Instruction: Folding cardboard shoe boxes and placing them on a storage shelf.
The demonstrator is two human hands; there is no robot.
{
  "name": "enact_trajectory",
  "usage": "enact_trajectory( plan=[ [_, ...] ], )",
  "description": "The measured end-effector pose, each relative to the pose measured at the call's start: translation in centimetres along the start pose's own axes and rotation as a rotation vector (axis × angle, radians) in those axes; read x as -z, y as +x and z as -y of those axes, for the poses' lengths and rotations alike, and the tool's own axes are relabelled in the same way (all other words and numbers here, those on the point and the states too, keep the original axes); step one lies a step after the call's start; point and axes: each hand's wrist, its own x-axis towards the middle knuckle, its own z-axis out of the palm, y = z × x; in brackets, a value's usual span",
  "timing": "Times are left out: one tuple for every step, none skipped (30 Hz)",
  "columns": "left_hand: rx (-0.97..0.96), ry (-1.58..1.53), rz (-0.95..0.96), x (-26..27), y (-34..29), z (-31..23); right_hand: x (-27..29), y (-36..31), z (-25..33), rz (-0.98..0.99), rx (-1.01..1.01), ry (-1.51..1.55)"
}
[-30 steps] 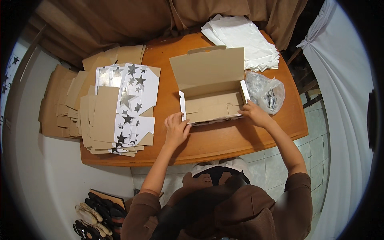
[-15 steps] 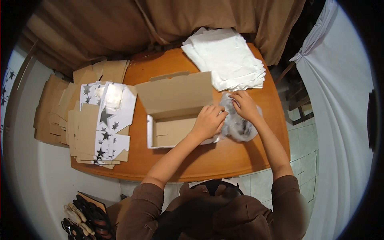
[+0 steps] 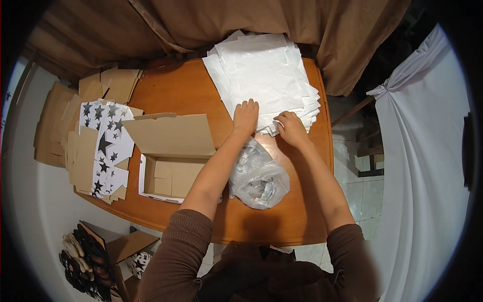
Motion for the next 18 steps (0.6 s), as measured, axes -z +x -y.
enact_trajectory(
  plan=[
    [0.001, 0.000, 0.008, -0.3, 0.1, 0.0, -0.1, -0.2, -0.5, 0.003, -0.011, 0.033],
    [-0.024, 0.008, 0.103, -0.4, 0.2, 0.1, -0.1, -0.3, -0.8, 0.006, -0.013, 0.038],
    [-0.049, 0.018, 0.198, -0.5, 0.2, 0.1, -0.1, -0.4, -1.1, 0.018, -0.021, 0.083],
    [-0.073, 0.044, 0.196, -0.4, 0.3, 0.2, -0.1, -0.6, -1.2, 0.027, -0.030, 0.130],
    [-0.073, 0.048, 0.200, -0.2, 0.2, 0.4, -0.1, -0.9, -1.2, 0.028, -0.029, 0.135],
    [-0.067, 0.009, 0.182, 0.1, 0.0, 0.5, 0.1, -1.1, -1.2, 0.035, -0.054, 0.199],
    [-0.067, -0.033, 0.159, 0.8, 0.3, 0.4, 0.3, -1.4, -1.4, 0.038, -0.083, 0.257],
    [-0.072, -0.031, 0.157, 1.5, 0.5, 0.0, 0.2, -1.9, -1.8, 0.032, -0.084, 0.257],
    [-0.032, -0.120, 0.009, 2.3, 0.4, -0.6, -0.2, -2.4, -2.2, 0.005, -0.294, 0.556],
    [0.008, -0.206, -0.139, 3.5, 0.2, -1.2, -0.3, -2.7, -2.2, -0.022, -0.500, 0.857],
    [-0.004, -0.268, -0.173, 4.4, -0.6, -2.0, 0.1, -2.7, -1.3, -0.018, -0.493, 0.863],
    [-0.017, -0.330, -0.206, 5.3, -1.5, -3.0, 0.6, -2.7, -0.3, -0.089, -0.708, 1.182],
    [-0.055, -0.394, -0.236, 6.5, -2.4, -4.1, 1.3, -2.7, 0.7, -0.163, -0.924, 1.496],
    [-0.060, -0.413, -0.252, 6.9, -3.2, -5.1, 1.4, -2.6, 1.2, -0.125, -0.941, 1.533],
    [-0.070, -0.428, -0.246, 7.3, -4.1, -5.9, 1.1, -2.7, 1.8, -0.121, -0.936, 1.535],
    [-0.081, -0.455, -0.252, 7.5, -4.7, -6.5, 0.5, -2.7, 2.4, -0.186, -0.863, 1.509],
    [-0.092, -0.482, -0.258, 7.7, -5.1, -6.7, -0.2, -2.7, 2.9, -0.250, -0.790, 1.481],
    [-0.094, -0.480, -0.265, 7.8, -5.4, -6.6, -0.8, -2.7, 3.4, -0.366, -0.754, 1.461]
  ],
)
